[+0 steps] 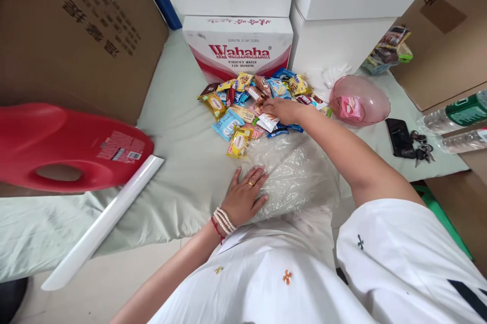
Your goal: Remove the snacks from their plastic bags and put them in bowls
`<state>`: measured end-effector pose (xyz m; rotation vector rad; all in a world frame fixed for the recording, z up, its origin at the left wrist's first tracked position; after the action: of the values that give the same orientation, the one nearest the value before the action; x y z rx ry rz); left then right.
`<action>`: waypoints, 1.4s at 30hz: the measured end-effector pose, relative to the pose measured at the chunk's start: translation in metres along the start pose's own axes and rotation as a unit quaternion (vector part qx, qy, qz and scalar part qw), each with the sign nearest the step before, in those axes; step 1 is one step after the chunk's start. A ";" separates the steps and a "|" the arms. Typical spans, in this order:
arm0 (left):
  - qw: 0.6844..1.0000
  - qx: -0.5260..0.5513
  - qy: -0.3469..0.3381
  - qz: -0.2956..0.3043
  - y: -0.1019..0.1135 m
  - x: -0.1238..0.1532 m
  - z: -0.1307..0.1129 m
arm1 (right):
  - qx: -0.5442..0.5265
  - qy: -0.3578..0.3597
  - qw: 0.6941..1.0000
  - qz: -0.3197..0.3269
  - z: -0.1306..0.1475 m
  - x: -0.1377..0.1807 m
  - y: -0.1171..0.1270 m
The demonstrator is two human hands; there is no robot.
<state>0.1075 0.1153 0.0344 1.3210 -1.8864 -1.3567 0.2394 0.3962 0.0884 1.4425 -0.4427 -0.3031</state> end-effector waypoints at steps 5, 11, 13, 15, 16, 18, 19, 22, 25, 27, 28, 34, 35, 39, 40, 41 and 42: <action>1.000 -0.017 0.006 0.003 0.002 0.000 0.000 | 0.084 -0.034 0.996 0.014 0.004 -0.005 0.002; 1.000 -0.029 0.008 0.003 -0.001 0.001 0.000 | 0.103 -0.138 0.985 -0.031 0.028 0.034 0.057; 0.999 -0.031 0.008 -0.002 -0.001 0.002 0.001 | 0.076 -0.152 0.985 -0.032 0.051 0.060 0.069; 0.999 -0.032 0.007 -0.004 -0.002 0.002 0.000 | 0.039 -0.138 0.990 0.004 0.081 0.083 0.067; 0.999 -0.032 0.006 -0.003 -0.002 0.002 0.000 | 0.023 -0.128 0.991 0.028 0.097 0.092 0.061; 0.999 -0.034 0.005 -0.001 -0.003 0.001 0.000 | 0.001 -0.116 0.991 0.073 0.125 0.104 0.041; 0.999 -0.035 0.004 -0.001 -0.004 0.001 0.001 | -0.006 -0.113 0.989 0.091 0.136 0.106 0.030; 0.999 -0.033 0.008 0.000 -0.006 0.001 0.003 | -0.011 -0.117 0.986 0.118 0.154 0.103 0.000; 0.999 -0.035 0.024 -0.033 0.002 0.007 0.007 | -0.024 -0.141 0.984 0.105 0.155 0.104 -0.011; 0.997 -0.030 0.009 -0.072 0.016 0.016 0.005 | -0.066 -0.150 0.985 0.056 0.154 0.119 -0.007; 0.996 -0.020 -0.018 -0.079 0.023 0.022 0.002 | -0.094 -0.147 0.984 0.019 0.155 0.131 -0.003; 0.985 0.011 -0.170 0.031 0.025 0.061 -0.011 | -0.207 -0.125 0.963 -0.119 0.178 0.236 -0.036; 0.986 -0.001 -0.165 0.031 0.021 0.063 -0.009 | -0.205 -0.134 0.963 -0.117 0.182 0.249 -0.051; 0.993 0.031 -0.118 -0.011 0.015 0.057 0.001 | -0.213 -0.173 0.950 -0.152 0.182 0.271 -0.087; 0.994 0.059 -0.091 -0.019 0.017 0.053 0.005 | -0.232 -0.174 0.943 -0.165 0.178 0.270 -0.087; 0.994 0.089 -0.053 -0.026 0.020 0.047 0.009 | -0.256 -0.172 0.935 -0.175 0.172 0.267 -0.083; 0.993 0.116 -0.006 -0.031 0.024 0.039 0.014 | -0.282 -0.170 0.927 -0.183 0.165 0.263 -0.077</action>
<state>0.0696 0.0875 0.0441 1.4964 -2.0787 -1.2047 0.3993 0.1216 0.0524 0.8938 -0.3221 -0.9156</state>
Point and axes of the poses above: each hand's wrist, its own x-axis away from the middle knuckle, its own y-axis out of the back of the hand, z = x × y, the point moved 5 cm from there along -x, towards the middle knuckle, and after that the axes turned 8 degrees about -z, right-handed, at the moved point
